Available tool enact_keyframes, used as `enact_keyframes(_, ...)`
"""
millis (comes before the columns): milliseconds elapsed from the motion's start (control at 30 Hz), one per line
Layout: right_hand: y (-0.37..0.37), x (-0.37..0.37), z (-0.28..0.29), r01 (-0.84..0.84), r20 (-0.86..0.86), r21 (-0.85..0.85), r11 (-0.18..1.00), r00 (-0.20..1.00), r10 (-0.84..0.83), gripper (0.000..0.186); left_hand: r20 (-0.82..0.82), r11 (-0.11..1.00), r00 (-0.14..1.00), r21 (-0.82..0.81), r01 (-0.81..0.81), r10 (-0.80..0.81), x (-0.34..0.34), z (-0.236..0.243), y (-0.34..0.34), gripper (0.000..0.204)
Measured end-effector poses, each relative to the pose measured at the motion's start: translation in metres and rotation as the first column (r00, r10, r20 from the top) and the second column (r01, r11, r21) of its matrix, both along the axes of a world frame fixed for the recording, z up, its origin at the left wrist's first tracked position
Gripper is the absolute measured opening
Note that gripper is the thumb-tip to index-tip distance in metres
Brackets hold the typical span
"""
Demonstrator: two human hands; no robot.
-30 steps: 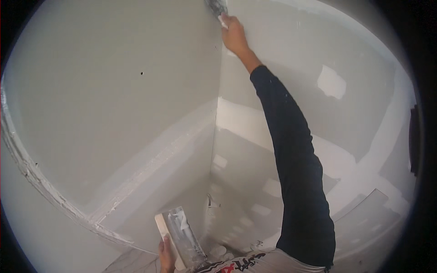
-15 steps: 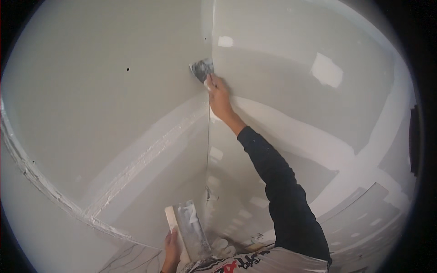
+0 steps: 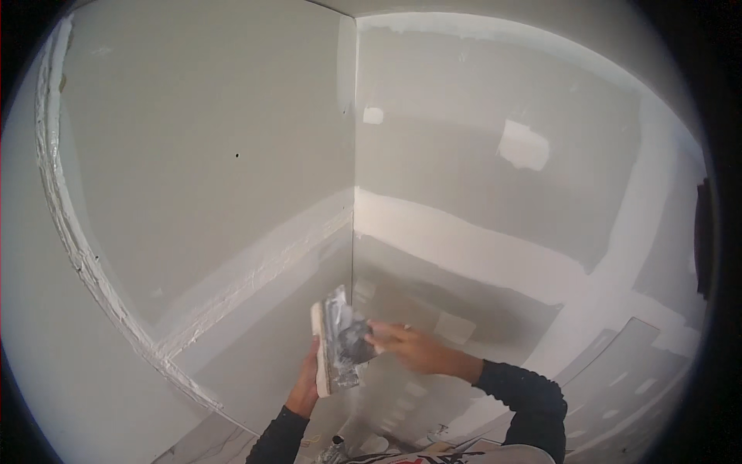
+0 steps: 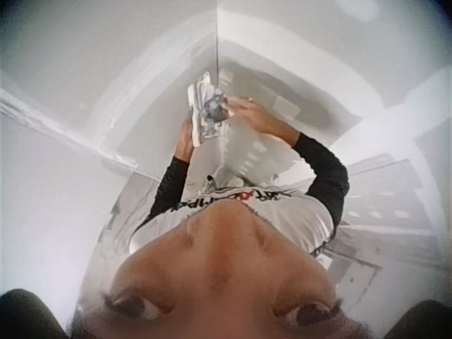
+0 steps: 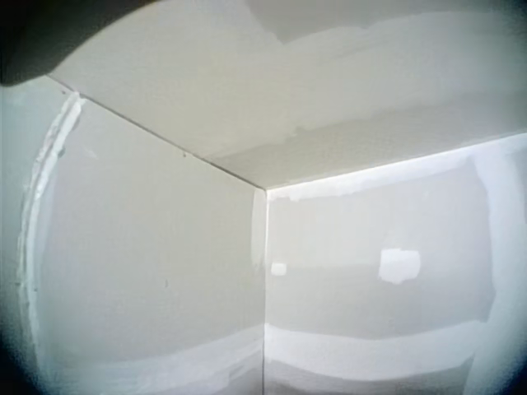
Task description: The person applies joint compound to drywall corners and seams using a putty knife, frequently reloading the knife from a mud pan.
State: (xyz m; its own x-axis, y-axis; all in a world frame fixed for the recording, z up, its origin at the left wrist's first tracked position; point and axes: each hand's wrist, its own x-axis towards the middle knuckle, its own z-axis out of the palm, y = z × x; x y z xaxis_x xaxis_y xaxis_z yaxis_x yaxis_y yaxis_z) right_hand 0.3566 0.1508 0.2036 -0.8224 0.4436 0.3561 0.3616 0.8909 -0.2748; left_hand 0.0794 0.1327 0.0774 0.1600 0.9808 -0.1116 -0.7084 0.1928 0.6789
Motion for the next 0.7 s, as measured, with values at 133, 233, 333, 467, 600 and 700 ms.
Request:
enact_keyframes(133, 0.080, 0.045, 0.027, 0.252, -0.068, 0.166, 0.954, 0.968, -0.244, 0.052, 0.030, 0.994, 0.997, 0.080, -0.072, 0.069, -0.013, 0.010, -0.030, 0.063)
enact_keyframes(233, 0.148, -0.005, 0.170, 0.372, -0.430, 0.452, 0.811, 0.887, -0.168, 0.058, 0.018, 0.989, 0.989, 0.026, -0.146, 0.146, -0.026, 0.013, -0.054, 0.058)
enact_keyframes(333, 0.231, -0.045, 0.314, 0.324, -0.521, 0.699, 0.638, 0.841, 0.144, 0.055, 0.020, 0.987, 0.987, -0.011, -0.160, 0.161, -0.030, -0.010, -0.075, 0.053)
enact_keyframes(467, 0.309, -0.085, 0.427, 0.486, -0.637, 0.617, 0.619, 0.770, 0.030, 0.053, 0.031, 0.970, 0.979, -0.145, -0.196, 0.202, -0.036, -0.045, -0.089, 0.049)
enact_keyframes(600, 0.333, -0.115, 0.461, 0.497, -0.623, 0.647, 0.578, 0.782, 0.026, 0.057, -0.008, 0.949, 0.966, -0.188, -0.254, 0.257, -0.051, -0.081, -0.098, 0.048)
enact_keyframes(700, 0.342, -0.121, 0.468, 0.578, -0.643, 0.560, 0.594, 0.755, -0.127, 0.059, 0.011, 0.943, 0.963, -0.206, -0.262, 0.270, -0.048, -0.069, -0.101, 0.049)
